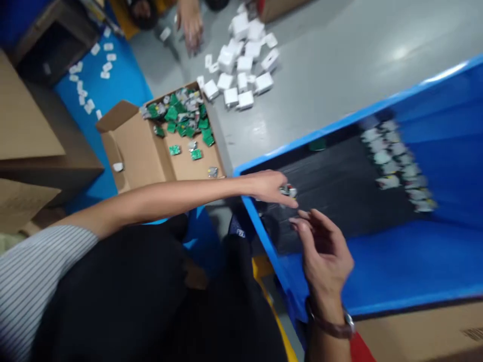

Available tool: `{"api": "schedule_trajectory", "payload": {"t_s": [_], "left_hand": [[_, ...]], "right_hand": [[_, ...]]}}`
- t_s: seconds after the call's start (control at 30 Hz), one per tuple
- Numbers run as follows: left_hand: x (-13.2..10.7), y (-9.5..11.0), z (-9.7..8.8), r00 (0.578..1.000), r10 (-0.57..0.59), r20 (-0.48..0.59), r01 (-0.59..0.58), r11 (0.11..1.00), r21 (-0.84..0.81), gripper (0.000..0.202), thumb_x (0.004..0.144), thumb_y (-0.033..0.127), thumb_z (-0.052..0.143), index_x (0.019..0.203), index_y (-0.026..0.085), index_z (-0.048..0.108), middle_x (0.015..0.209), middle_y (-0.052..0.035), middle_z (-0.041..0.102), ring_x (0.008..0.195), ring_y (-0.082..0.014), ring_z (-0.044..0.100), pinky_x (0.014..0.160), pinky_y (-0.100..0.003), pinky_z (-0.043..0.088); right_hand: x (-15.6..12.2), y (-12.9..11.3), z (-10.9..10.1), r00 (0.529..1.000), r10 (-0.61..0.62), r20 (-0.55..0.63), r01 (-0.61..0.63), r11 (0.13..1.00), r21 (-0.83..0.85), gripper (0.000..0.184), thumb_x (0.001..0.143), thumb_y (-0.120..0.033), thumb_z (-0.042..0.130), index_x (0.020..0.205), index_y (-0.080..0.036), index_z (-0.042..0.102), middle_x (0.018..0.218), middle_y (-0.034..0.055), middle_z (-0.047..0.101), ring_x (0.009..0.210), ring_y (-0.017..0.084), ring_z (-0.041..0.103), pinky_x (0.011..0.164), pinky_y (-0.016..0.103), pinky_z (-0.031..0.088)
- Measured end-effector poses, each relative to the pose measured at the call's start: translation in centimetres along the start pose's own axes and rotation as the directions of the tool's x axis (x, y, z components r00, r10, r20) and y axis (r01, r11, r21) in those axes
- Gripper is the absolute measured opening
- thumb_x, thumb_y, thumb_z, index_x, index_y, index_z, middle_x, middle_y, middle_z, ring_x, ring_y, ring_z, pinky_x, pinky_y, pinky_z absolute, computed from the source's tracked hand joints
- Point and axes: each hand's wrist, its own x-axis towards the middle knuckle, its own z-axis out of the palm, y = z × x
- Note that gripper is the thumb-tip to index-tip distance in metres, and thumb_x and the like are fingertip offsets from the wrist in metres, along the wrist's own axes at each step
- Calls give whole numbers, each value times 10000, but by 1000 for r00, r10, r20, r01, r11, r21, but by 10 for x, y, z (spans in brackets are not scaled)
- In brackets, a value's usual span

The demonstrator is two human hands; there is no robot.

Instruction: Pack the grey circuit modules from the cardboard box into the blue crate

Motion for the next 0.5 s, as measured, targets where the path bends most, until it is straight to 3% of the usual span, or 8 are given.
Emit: {"api": "schedule_trajectory", "payload": {"t_s": [0.1, 0.23, 0.37, 0.5], "left_hand": [[-4, -1, 0, 998, 66, -5, -66, 998, -19, 473, 834, 585, 623, 797, 125, 727, 763, -98, 686, 740, -237, 643, 657, -319, 434], [-9, 1, 3, 982, 189, 3, -189, 982, -19, 370, 857, 488, 635, 929, 143, 746, 900, -100, 725, 833, -245, 664, 696, -322, 456], [-6, -2, 5, 979, 204, 10, -204, 979, -19, 361, 861, 451, 651, 1003, 133, 747, 949, -118, 734, 916, -271, 675, 758, -341, 476], [-3, -6, 8, 957, 288, -24, -289, 955, -68, 421, 844, 427, 678, 1146, 136, 715, 1015, -110, 735, 976, -266, 672, 790, -326, 486]], "right_hand": [[-7, 3, -3, 989, 130, 75, -133, 990, 43, 564, 733, -416, 858, 1246, -272, 675, 1213, 121, 710, 975, 264, 730, 931, 574, 570], [13, 6, 7, 959, 217, 185, -259, 933, 250, 644, 718, -478, 863, 1303, -329, 641, 1255, 115, 690, 1036, 276, 716, 942, 597, 554], [38, 10, 25, 932, 292, 215, -350, 880, 320, 569, 703, -490, 872, 1190, -252, 699, 1268, 114, 673, 1009, 250, 708, 944, 535, 561], [48, 20, 34, 907, 354, 228, -411, 862, 296, 549, 723, -529, 844, 1137, -191, 715, 1323, 137, 642, 1167, 271, 642, 1002, 479, 534]]}}
